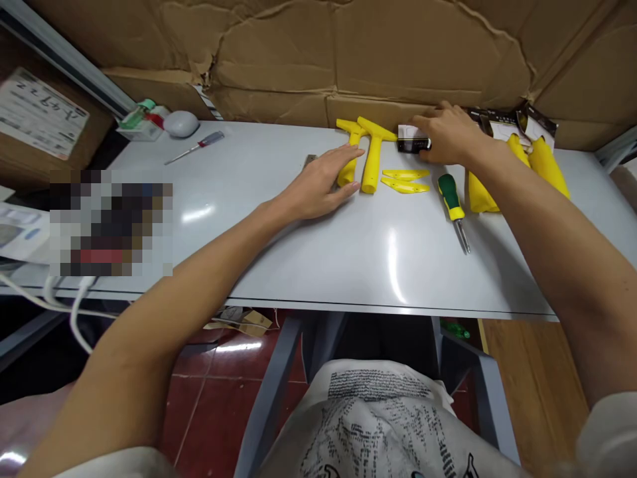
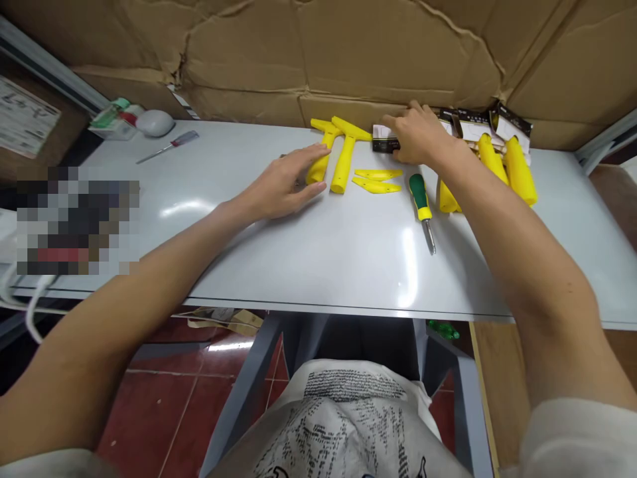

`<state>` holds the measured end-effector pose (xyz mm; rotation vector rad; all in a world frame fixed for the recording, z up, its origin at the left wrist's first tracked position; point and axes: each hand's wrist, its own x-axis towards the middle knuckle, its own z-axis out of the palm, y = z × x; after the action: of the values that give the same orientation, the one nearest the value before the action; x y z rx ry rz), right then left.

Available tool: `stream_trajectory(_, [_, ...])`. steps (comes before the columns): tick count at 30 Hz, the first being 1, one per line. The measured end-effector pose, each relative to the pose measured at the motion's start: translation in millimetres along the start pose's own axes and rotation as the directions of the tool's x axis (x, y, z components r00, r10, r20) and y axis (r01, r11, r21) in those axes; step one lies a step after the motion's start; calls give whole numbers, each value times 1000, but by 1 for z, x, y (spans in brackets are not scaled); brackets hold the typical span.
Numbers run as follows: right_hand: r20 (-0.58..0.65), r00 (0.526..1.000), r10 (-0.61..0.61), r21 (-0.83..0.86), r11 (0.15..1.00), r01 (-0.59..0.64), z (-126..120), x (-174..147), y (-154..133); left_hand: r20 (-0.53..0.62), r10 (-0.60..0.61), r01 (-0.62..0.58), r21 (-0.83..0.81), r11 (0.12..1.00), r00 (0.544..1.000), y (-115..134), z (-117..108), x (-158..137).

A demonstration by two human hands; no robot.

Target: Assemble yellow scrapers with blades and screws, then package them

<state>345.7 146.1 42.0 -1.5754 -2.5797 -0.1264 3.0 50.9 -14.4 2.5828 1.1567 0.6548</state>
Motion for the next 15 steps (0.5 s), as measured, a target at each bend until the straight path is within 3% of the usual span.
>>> stream_trajectory(4, [-14,1000,3,-14,1000,-3,-3,-9,0,-99,-32,38,57,998,995,0,-1,3])
stream_trajectory(8, [-145,988,54,105,994,-39,-10,-20,3,-217,-130,136,12,991,967,-4,-5,5])
stream_trajectory(12, [-381,920,91,312,950,35,-24,-38,-2,-298,-227,212,-84,974,927,-6,-12,8])
stream_trajectory(15, [-488,863,128,506,847,161,-38,-51,-10,-325,-266,242,-111,964,908,-11,-16,9])
